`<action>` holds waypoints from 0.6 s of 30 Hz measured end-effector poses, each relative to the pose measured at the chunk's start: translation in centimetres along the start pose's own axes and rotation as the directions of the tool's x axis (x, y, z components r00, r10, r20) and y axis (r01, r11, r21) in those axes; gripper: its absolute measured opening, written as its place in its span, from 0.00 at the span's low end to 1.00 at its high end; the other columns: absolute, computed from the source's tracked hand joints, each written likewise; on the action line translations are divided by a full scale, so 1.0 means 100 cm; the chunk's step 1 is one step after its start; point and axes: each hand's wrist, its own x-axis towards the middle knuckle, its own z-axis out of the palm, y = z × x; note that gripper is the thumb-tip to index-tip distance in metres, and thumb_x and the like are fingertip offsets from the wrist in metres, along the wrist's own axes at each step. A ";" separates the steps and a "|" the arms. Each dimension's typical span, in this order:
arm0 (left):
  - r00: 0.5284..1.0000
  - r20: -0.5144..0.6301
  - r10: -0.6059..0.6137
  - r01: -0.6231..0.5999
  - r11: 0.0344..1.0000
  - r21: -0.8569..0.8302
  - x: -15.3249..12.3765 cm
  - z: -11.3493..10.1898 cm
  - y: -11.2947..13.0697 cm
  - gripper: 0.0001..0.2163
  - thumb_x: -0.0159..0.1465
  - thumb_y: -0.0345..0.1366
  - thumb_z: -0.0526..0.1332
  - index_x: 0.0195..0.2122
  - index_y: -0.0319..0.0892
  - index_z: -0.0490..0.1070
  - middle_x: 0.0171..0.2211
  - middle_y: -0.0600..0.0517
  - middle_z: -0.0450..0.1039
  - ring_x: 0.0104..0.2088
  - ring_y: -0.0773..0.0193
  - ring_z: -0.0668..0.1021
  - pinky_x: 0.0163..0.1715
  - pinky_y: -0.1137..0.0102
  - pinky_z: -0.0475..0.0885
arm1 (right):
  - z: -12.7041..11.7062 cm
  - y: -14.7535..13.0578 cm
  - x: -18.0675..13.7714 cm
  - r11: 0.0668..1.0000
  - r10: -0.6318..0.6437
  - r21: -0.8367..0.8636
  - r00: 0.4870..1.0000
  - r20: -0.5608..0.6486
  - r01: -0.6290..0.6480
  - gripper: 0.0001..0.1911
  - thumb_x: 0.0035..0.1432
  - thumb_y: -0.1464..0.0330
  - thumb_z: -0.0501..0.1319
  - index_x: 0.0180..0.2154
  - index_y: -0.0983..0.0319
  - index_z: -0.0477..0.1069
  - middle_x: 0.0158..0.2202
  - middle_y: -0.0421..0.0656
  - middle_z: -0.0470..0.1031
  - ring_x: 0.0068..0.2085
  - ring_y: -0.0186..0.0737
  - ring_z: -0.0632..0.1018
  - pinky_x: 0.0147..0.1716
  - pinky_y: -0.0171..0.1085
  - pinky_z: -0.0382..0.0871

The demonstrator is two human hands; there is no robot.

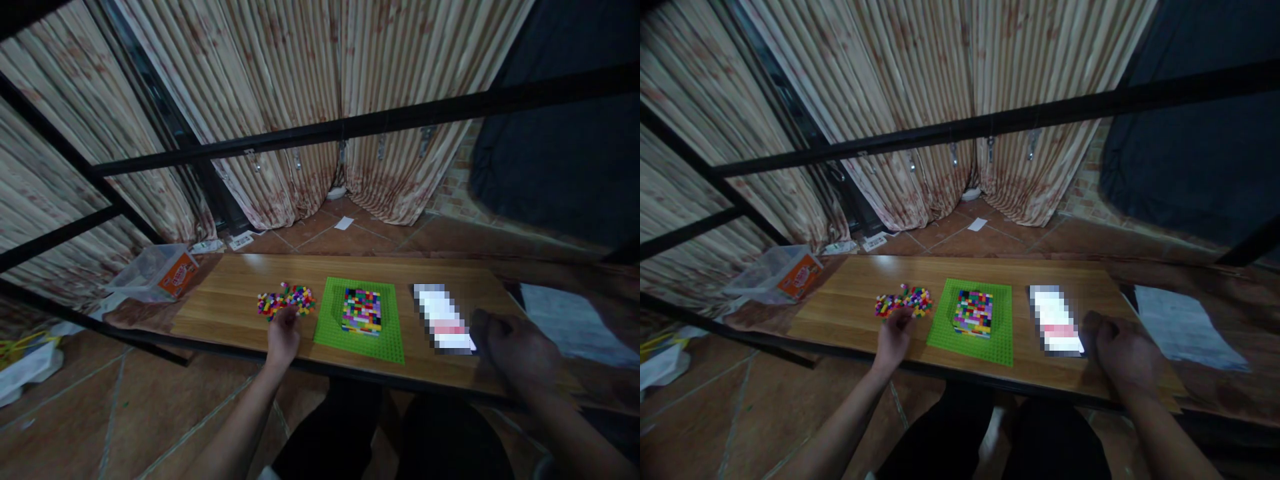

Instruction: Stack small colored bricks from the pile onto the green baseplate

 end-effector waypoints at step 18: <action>0.989 0.091 0.112 -0.141 0.887 0.439 -0.004 0.008 0.011 0.06 0.57 0.34 0.64 0.36 0.44 0.77 0.41 0.48 0.75 0.30 0.66 0.76 0.35 0.69 0.72 | 0.001 0.002 0.001 0.999 0.044 -0.015 0.996 0.082 -0.043 0.25 0.65 0.59 0.45 0.39 0.64 0.77 0.36 0.55 0.77 0.35 0.49 0.77 0.29 0.40 0.60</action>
